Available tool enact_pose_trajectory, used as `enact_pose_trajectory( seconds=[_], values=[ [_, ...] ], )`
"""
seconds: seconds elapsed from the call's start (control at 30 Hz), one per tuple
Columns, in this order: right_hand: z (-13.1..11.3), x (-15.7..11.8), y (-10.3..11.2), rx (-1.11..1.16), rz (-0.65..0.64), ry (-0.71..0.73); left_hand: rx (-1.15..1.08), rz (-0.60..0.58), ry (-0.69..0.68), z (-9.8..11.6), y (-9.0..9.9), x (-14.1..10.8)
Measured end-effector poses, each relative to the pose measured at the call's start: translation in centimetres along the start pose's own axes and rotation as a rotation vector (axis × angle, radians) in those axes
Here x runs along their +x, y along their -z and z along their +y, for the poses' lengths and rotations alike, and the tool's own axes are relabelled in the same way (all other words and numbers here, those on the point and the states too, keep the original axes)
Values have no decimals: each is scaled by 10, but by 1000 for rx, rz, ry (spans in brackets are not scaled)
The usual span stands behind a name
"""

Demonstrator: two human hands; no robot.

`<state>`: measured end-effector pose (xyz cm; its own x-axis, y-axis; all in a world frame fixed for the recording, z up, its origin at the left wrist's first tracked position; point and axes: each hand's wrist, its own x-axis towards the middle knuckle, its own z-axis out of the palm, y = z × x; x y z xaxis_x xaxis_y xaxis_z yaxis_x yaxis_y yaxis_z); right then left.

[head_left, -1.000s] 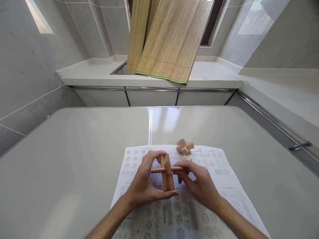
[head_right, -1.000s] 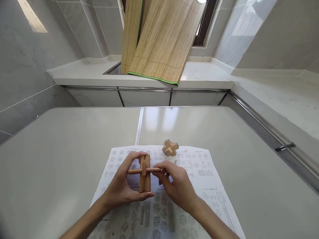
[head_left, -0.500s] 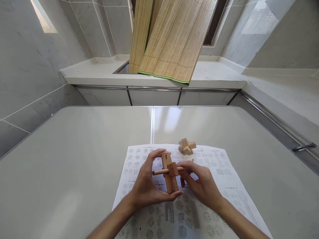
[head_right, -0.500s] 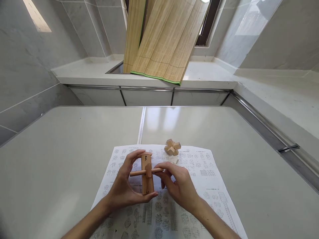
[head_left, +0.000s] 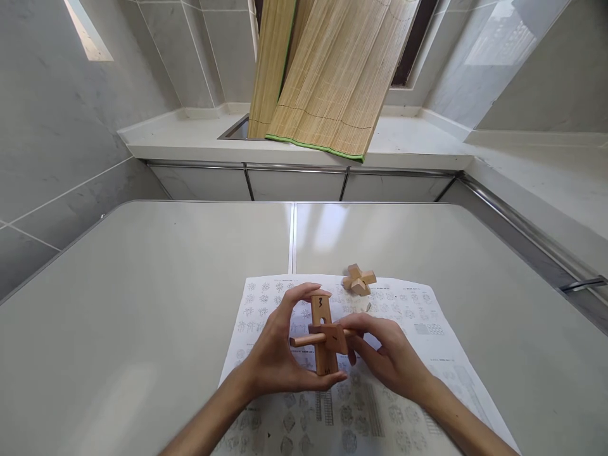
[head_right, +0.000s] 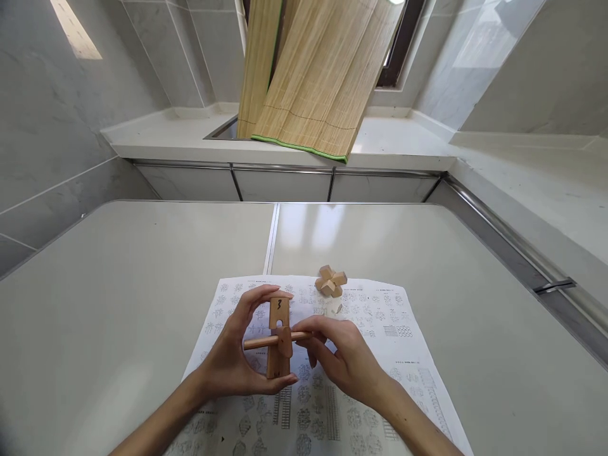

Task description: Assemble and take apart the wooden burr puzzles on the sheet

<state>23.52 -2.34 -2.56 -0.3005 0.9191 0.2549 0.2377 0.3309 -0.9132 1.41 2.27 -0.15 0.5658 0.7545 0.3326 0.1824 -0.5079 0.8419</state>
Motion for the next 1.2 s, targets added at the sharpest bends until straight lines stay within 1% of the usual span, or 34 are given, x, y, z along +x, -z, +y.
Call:
enact_pose_trajectory(
  seconds=[0.2, 0.37, 0.43, 0.53, 0.6, 0.7, 0.77, 0.83, 0.9, 0.97, 1.03, 1.1, 1.2],
  values=[
    [-1, 0, 3, 31, -26, -40, -1, -31, -15, -1, 2, 2],
    [0, 2, 4, -30, -55, -41, 111, -26, -23, -1, 4, 4],
    [0, 3, 5, -22, -75, -34, 125, -24, -25, -2, 6, 4],
    [-1, 3, 6, 59, -102, -45, 88, -44, -42, -2, 8, 4],
    [-2, 2, 7, 102, -122, -64, 34, -84, -21, -2, 8, 3],
    [-2, 1, 8, 99, -152, -82, -47, -140, 30, -1, 9, 1],
    [-1, 1, 8, 82, -160, -79, -64, -148, 34, -2, 9, 0],
    [0, 0, 7, 55, -141, -55, -59, -148, 35, -3, 10, 1],
    [2, -1, 5, 1, -95, -12, -41, -141, 49, -4, 11, 2],
    [3, -2, 2, -66, -15, 36, -25, -109, 90, -5, 10, 4],
    [5, -3, -1, -122, 88, 74, -40, -76, 162, -5, 7, 5],
    [5, -2, -3, -164, 170, 107, -104, -77, 224, -5, 4, 6],
    [5, -1, -4, -225, 222, 165, -247, -132, 261, -4, 0, 6]
  ],
)
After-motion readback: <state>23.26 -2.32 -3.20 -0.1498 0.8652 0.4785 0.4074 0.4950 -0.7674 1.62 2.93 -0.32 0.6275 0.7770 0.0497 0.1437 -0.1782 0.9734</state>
